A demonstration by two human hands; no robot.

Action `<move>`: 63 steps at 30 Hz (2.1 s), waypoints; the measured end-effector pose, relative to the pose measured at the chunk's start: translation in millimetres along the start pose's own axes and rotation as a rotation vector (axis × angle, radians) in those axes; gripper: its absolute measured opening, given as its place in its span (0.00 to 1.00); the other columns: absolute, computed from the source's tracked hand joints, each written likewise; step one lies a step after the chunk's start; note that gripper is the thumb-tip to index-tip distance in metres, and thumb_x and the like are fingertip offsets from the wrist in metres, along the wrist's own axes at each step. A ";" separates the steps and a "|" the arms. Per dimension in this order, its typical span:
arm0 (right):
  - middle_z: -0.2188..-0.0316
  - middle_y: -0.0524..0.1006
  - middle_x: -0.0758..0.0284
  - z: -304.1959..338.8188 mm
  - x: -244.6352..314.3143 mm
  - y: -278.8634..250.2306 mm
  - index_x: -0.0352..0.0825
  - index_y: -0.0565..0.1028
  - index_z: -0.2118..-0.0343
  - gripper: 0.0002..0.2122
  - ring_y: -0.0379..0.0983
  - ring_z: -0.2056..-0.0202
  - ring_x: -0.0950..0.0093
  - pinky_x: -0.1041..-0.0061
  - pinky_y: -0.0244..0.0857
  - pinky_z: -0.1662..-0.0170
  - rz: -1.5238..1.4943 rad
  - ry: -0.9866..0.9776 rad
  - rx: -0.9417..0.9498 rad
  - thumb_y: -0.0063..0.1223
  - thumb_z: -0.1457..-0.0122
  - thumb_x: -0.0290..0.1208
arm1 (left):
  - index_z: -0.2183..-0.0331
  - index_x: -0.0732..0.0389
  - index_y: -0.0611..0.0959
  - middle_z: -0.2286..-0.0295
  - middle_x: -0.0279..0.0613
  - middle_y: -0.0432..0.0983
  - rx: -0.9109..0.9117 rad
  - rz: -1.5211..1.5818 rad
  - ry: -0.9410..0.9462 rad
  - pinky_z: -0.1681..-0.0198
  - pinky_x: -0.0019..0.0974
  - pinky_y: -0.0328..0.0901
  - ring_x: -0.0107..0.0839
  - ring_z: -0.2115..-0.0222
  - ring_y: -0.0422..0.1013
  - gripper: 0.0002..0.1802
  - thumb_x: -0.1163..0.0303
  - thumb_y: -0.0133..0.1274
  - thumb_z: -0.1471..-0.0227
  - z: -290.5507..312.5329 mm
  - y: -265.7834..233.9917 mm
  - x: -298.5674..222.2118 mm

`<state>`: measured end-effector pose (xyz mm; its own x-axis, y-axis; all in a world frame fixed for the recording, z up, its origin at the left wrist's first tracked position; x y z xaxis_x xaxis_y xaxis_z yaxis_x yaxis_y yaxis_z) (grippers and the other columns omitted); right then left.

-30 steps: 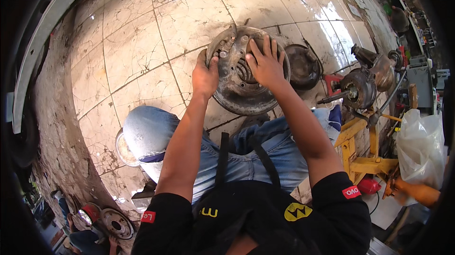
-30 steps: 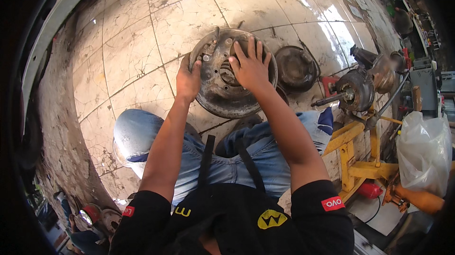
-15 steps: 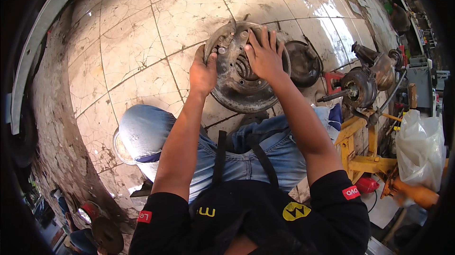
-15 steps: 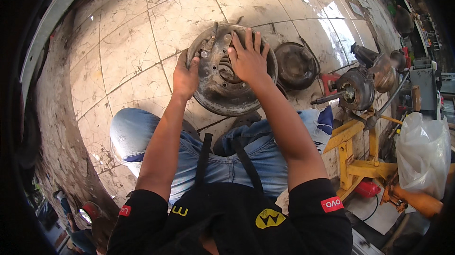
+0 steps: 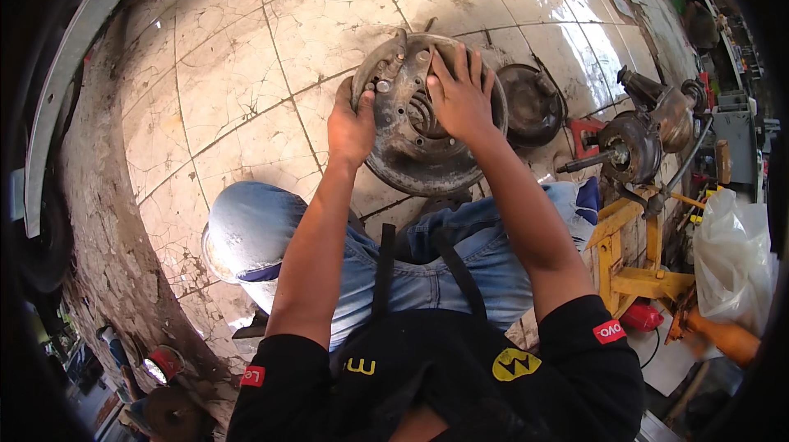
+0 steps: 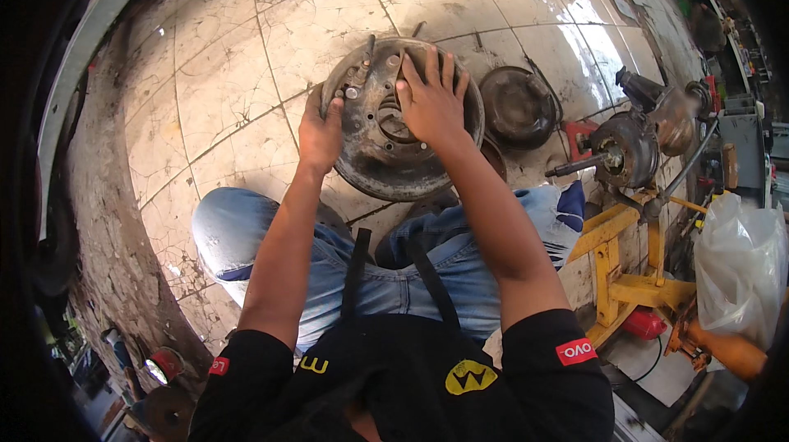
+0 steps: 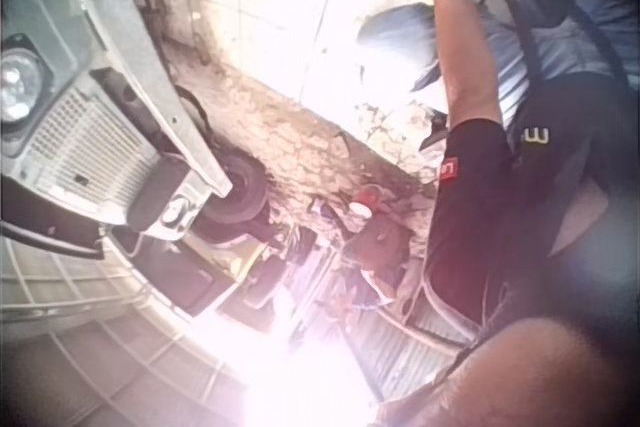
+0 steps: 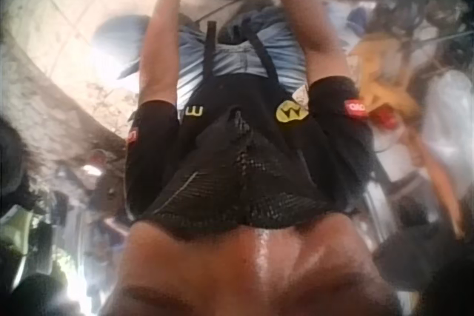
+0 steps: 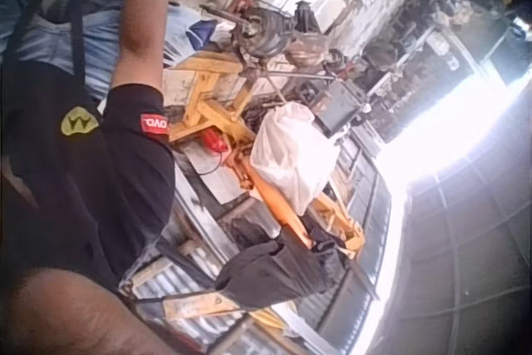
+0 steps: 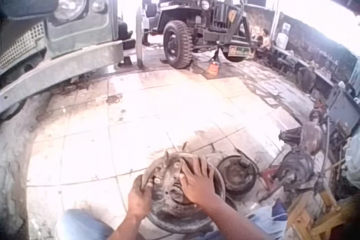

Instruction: The person sits on the floor and scrubs the inner surface of a brake drum with a small abrasive pad. They rotate the drum and repeatedly rub the inner rim and central area, then lift and reposition the drum to continue cleaning.

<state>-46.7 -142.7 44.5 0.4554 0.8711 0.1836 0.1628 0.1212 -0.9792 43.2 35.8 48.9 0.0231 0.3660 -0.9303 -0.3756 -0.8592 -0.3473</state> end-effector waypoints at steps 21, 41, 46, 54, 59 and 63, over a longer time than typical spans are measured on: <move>0.33 0.43 0.53 -1.9 5.4 -2.1 0.50 0.58 0.37 0.24 0.33 0.34 0.46 0.38 0.29 0.38 -0.040 -0.006 -0.014 0.32 0.35 0.47 | 0.44 0.67 0.66 0.55 0.62 0.73 -0.008 -0.040 0.018 0.50 0.40 0.63 0.48 0.53 0.71 0.28 0.62 0.48 0.41 -4.4 0.7 8.0; 0.35 0.49 0.50 -7.1 14.9 9.7 0.26 0.56 0.39 0.28 0.41 0.34 0.53 0.51 0.35 0.35 0.032 -0.065 -0.097 0.35 0.35 0.42 | 0.45 0.66 0.67 0.56 0.61 0.74 0.012 -0.016 0.002 0.50 0.42 0.64 0.52 0.53 0.71 0.27 0.61 0.48 0.41 -2.4 4.9 0.2; 0.37 0.52 0.46 -4.1 13.6 6.0 0.24 0.55 0.40 0.27 0.46 0.36 0.52 0.52 0.40 0.36 -0.108 -0.087 -0.018 0.37 0.36 0.38 | 0.46 0.66 0.67 0.57 0.63 0.74 0.033 0.020 0.030 0.51 0.43 0.64 0.53 0.53 0.71 0.27 0.61 0.48 0.41 -1.1 1.4 -5.2; 0.39 0.55 0.46 1.5 12.9 10.9 0.24 0.56 0.40 0.26 0.49 0.37 0.49 0.52 0.43 0.36 -0.110 -0.080 -0.077 0.36 0.36 0.38 | 0.44 0.69 0.65 0.54 0.63 0.72 0.054 -0.004 -0.024 0.48 0.41 0.62 0.51 0.51 0.69 0.28 0.61 0.47 0.40 1.8 3.1 -9.9; 0.39 0.56 0.46 10.0 15.6 15.5 0.24 0.58 0.41 0.25 0.51 0.37 0.50 0.52 0.44 0.37 -0.056 -0.080 -0.135 0.35 0.36 0.39 | 0.44 0.70 0.65 0.53 0.63 0.71 0.052 -0.004 -0.020 0.48 0.42 0.62 0.51 0.51 0.69 0.29 0.61 0.47 0.40 6.0 3.2 -17.2; 0.39 0.56 0.48 -5.4 5.5 8.6 0.25 0.56 0.40 0.26 0.50 0.37 0.49 0.51 0.44 0.37 -0.087 0.107 -0.023 0.35 0.36 0.39 | 0.45 0.67 0.66 0.57 0.63 0.73 0.005 -0.037 0.021 0.51 0.43 0.64 0.53 0.54 0.71 0.27 0.62 0.47 0.41 2.9 10.1 -10.7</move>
<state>-38.1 -139.4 37.6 0.5291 0.8020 0.2774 0.2257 0.1821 -0.9570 36.4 24.3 55.7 0.0567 0.3897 -0.9192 -0.3786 -0.8435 -0.3809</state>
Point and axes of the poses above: each hand's wrist, its own z-axis away from the middle knuckle, its own y-axis out of the palm, x = y × z, the point moved 2 cm from there along -z, towards the middle knuckle
